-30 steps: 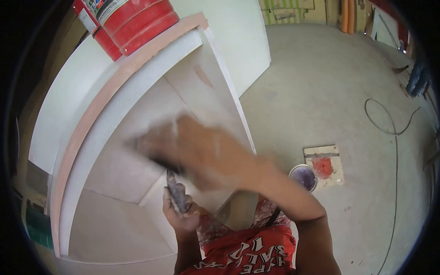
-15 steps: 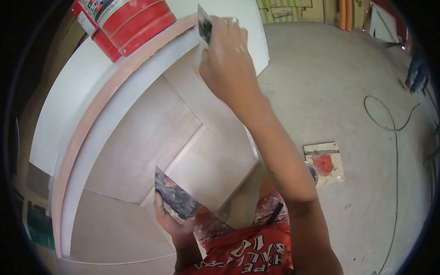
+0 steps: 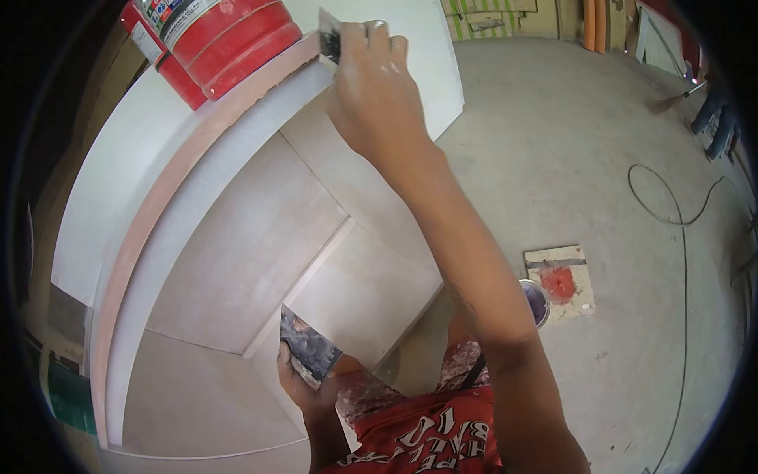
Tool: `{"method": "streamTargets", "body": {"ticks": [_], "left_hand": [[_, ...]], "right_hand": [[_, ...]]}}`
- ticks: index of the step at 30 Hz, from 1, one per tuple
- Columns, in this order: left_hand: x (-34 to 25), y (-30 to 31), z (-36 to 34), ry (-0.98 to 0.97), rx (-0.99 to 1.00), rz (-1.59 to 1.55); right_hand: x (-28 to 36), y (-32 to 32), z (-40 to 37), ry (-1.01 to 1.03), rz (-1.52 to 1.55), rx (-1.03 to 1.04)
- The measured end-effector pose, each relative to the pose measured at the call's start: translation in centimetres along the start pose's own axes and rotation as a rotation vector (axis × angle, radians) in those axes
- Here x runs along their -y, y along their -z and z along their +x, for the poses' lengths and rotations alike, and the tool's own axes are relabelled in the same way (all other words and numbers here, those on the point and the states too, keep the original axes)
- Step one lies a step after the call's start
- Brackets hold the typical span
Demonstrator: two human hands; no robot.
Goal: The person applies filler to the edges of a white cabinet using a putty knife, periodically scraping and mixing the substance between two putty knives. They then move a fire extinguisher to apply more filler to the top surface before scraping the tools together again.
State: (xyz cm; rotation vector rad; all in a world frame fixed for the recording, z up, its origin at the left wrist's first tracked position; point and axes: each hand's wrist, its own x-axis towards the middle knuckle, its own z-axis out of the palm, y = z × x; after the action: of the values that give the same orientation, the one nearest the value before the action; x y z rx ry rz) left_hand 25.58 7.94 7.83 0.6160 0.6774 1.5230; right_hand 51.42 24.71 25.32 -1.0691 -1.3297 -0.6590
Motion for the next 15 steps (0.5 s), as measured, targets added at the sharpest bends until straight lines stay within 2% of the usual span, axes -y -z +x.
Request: {"method": "streamTargets", "body": {"ticks": [3, 5, 7, 9, 13, 15], "left_hand": [[0.1, 0.3, 0.1, 0.010, 0.015, -0.004], [0.4, 0.0, 0.3, -0.008, -0.019, -0.005], [0.4, 0.3, 0.2, -0.019, -0.057, 0.003], [0.2, 0.8, 0.4, 0.012, 0.077, -0.033], [0.2, -0.3, 0.5, 0.010, 0.109, -0.035], [0.4, -1.4, 0.3, -0.035, -0.048, -0.081]], "right_hand": [[1.3, -1.9, -0.1, 0.033, -0.068, -0.108], [2.8, -1.7, -0.8, 0.004, -0.029, -0.005], [4.4, -1.6, -1.5, 0.024, -0.015, 0.000], [5.5, -1.2, -2.1, 0.044, 0.025, 0.018], [6.6, 0.3, -3.1, 0.062, 0.038, 0.099], [6.7, 1.8, -3.9, 0.124, 0.128, 0.164]]}}
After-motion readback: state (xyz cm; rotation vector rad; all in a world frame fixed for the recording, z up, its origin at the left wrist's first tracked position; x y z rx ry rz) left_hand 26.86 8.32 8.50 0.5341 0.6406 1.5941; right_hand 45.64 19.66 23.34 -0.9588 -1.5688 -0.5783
